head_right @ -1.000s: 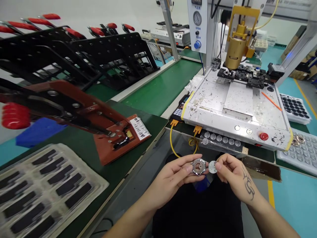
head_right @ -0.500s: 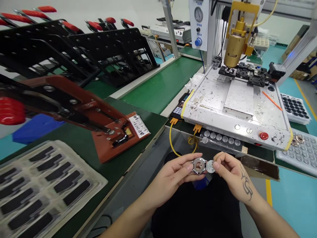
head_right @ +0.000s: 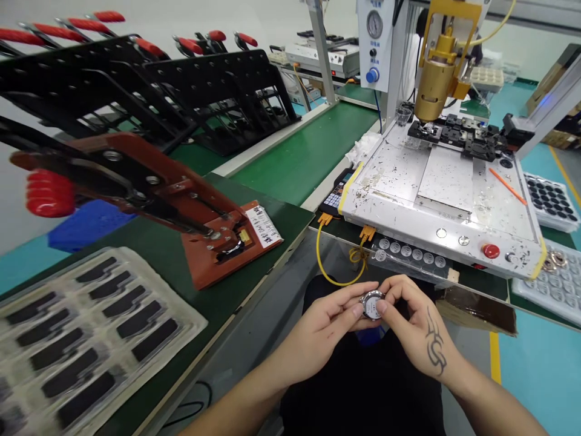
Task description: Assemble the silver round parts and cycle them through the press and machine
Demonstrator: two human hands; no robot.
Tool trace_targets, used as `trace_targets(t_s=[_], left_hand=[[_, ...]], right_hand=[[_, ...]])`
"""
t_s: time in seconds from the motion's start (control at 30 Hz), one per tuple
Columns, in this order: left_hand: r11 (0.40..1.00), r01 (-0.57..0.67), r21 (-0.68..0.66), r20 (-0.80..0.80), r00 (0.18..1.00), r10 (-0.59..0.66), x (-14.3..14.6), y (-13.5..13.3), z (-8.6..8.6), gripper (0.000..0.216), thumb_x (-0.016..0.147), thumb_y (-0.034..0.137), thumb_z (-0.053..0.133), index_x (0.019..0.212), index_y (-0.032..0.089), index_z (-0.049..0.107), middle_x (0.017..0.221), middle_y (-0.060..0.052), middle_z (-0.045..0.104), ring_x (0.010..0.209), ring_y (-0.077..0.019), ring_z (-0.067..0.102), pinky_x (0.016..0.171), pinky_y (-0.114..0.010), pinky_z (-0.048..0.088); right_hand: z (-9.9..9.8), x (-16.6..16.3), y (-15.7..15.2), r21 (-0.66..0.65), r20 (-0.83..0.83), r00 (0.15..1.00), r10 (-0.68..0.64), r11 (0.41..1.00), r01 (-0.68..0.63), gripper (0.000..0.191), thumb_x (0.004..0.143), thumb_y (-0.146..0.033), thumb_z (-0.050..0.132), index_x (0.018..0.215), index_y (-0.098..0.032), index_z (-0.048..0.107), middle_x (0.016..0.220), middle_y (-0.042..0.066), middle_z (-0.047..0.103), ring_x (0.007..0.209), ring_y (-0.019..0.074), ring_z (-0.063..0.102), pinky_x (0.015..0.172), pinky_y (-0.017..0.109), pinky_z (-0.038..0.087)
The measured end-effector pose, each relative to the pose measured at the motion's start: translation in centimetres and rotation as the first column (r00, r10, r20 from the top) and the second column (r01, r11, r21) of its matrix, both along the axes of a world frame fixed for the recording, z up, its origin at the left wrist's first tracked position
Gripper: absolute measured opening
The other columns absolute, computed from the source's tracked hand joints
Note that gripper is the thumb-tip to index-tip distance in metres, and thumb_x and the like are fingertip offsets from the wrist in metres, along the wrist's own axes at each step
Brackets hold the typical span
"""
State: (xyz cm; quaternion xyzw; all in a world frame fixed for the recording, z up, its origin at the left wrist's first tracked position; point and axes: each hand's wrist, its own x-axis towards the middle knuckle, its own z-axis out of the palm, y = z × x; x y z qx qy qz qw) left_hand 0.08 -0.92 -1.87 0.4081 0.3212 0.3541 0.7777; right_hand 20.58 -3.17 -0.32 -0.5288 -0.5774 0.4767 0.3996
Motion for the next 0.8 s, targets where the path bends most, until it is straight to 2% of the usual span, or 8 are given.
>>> trace_targets(t_s=[0.4,0.6,0.7,0.73,0.8], left_hand=[[0.996,-0.001,0.084,-0.084,0.996,0.008,0.3,-0.5,0.1,0.047,0.104,0.042,0.069,0.146,0.019,0.068,0.144,-0.015,0.073,0.122,-0.0315,0.076,0.110,-0.048,0.062],[0.986,-0.034,0.163,-0.147,0.987,0.058,1.1,-0.8,-0.1,0.042,0.102,0.031,0.068,0.142,0.017,0.067,0.132,-0.014,0.079,0.116,-0.0284,0.079,0.111,-0.045,0.061],[0.972,-0.006,0.236,-0.240,0.969,0.064,0.6,-0.5,-0.1,0.043,0.104,0.029,0.062,0.145,0.017,0.065,0.132,-0.014,0.079,0.115,-0.0281,0.079,0.107,-0.042,0.062],[0.960,0.027,0.280,-0.290,0.955,0.058,0.2,-0.2,0.0,0.046,0.104,0.028,0.061,0.149,0.018,0.062,0.133,-0.014,0.079,0.119,-0.0289,0.078,0.107,-0.043,0.062],[0.924,0.105,0.367,-0.380,0.924,0.046,-0.6,0.5,0.4,0.054,0.103,0.027,0.063,0.157,0.021,0.056,0.136,-0.013,0.078,0.127,-0.0310,0.073,0.112,-0.046,0.058]], right_hand=[[-0.4,-0.4,-0.4,0.040,0.073,0.997,-0.032,0.999,0.029,0.025,0.107,-0.040,0.065,0.087,-0.024,0.061,0.110,0.004,0.065,0.097,0.0195,0.062,0.082,0.029,0.052],[-1.6,-0.3,-0.3,0.239,0.274,0.956,-0.107,0.970,0.040,0.025,0.106,-0.035,0.064,0.086,-0.025,0.053,0.105,0.005,0.062,0.098,0.0233,0.062,0.086,0.036,0.051],[-2.2,0.1,0.0,0.249,0.342,0.935,-0.091,0.968,0.003,0.014,0.105,-0.034,0.067,0.099,-0.026,0.056,0.106,0.006,0.062,0.094,0.0237,0.061,0.081,0.036,0.052],[-2.3,0.2,0.1,0.246,0.355,0.933,-0.053,0.969,-0.038,0.010,0.105,-0.034,0.066,0.107,-0.027,0.059,0.109,0.007,0.063,0.096,0.0240,0.062,0.083,0.036,0.053],[-2.4,0.2,0.5,0.272,0.368,0.929,0.035,0.952,-0.143,0.012,0.107,-0.031,0.062,0.119,-0.027,0.065,0.117,0.009,0.063,0.104,0.0254,0.064,0.091,0.039,0.054]])
